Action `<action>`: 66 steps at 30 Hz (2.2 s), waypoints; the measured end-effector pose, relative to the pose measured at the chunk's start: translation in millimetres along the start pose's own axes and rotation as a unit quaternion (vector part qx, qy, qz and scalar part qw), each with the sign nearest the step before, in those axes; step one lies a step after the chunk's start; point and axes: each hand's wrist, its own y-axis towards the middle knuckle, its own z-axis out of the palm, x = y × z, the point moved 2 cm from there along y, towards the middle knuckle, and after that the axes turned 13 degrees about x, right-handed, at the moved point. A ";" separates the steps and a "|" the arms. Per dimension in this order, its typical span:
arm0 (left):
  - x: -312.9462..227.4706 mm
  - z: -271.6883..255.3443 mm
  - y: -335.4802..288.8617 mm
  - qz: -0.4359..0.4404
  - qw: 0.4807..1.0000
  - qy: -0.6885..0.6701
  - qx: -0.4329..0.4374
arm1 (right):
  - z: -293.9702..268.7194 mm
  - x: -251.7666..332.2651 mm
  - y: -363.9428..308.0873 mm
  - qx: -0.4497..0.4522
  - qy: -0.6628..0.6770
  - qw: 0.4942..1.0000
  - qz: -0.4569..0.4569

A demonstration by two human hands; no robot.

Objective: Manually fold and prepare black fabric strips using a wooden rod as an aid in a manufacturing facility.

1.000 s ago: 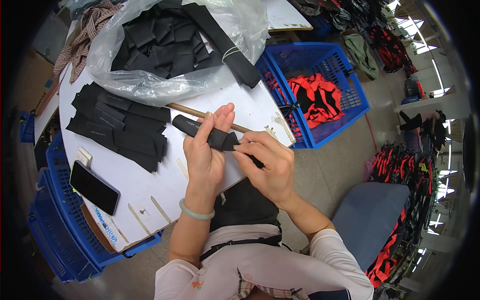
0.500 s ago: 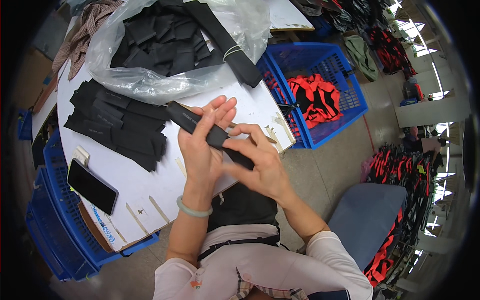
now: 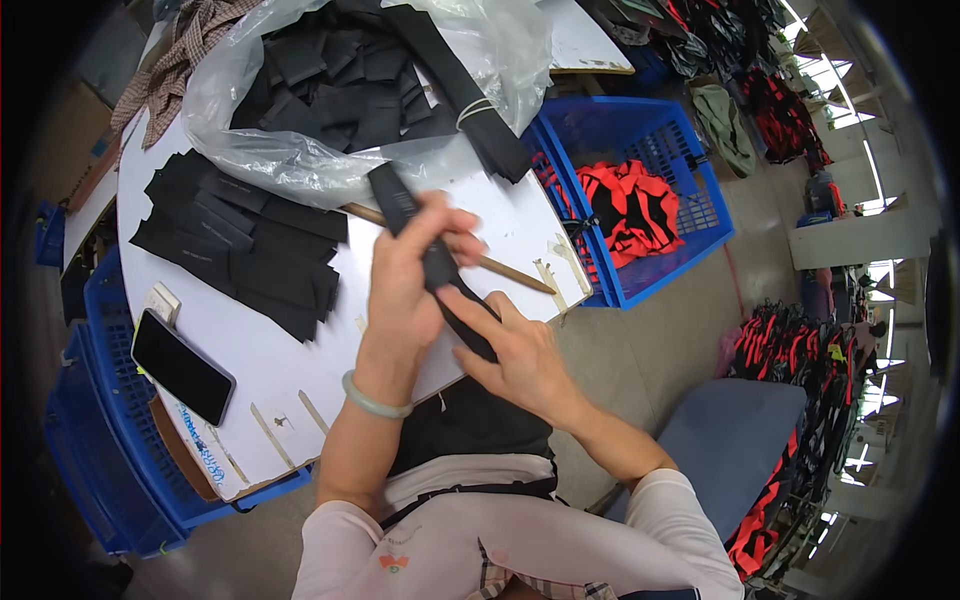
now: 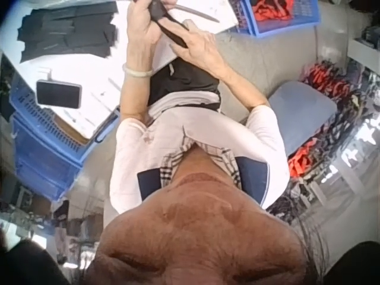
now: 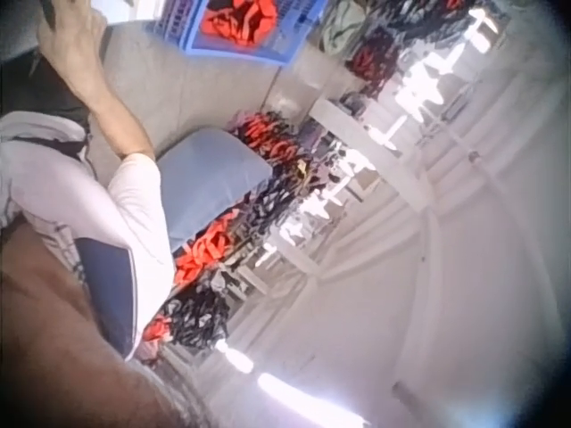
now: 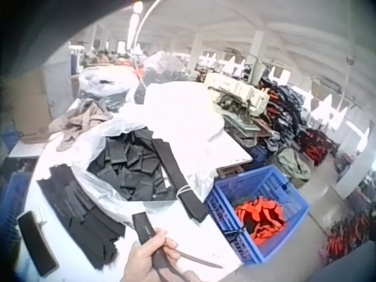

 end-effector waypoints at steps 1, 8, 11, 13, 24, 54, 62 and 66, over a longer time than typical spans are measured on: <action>1.6 5.5 -1.8 -0.039 0.996 0.060 0.055 | 2.8 -3.5 -2.2 0.008 -0.021 1.000 0.007; 0.8 6.5 -4.2 0.004 0.997 -0.055 0.052 | -5.5 5.1 16.1 -0.004 -0.023 0.998 -0.059; -10.6 5.8 -6.0 0.041 0.991 -0.098 0.081 | 0.6 9.9 -5.0 0.039 -0.043 0.998 -0.003; -1.9 18.3 -15.3 0.007 0.988 0.137 0.070 | 6.6 -4.4 -3.5 0.007 -0.039 0.999 -0.010; 4.3 32.2 -23.0 -0.011 0.992 0.047 0.119 | 7.6 -3.4 21.7 -0.104 -0.063 0.984 -0.129; 27.8 35.7 -47.3 0.162 0.896 0.395 0.117 | -55.9 46.0 5.5 -0.186 -0.014 0.968 -0.168; 22.0 31.6 -44.5 0.140 0.907 0.377 0.122 | -79.3 38.0 -12.4 -0.157 0.083 0.967 -0.181; 23.7 31.5 -44.7 0.227 0.845 0.466 0.132 | -91.3 51.9 -17.6 -0.139 -0.008 0.972 -0.190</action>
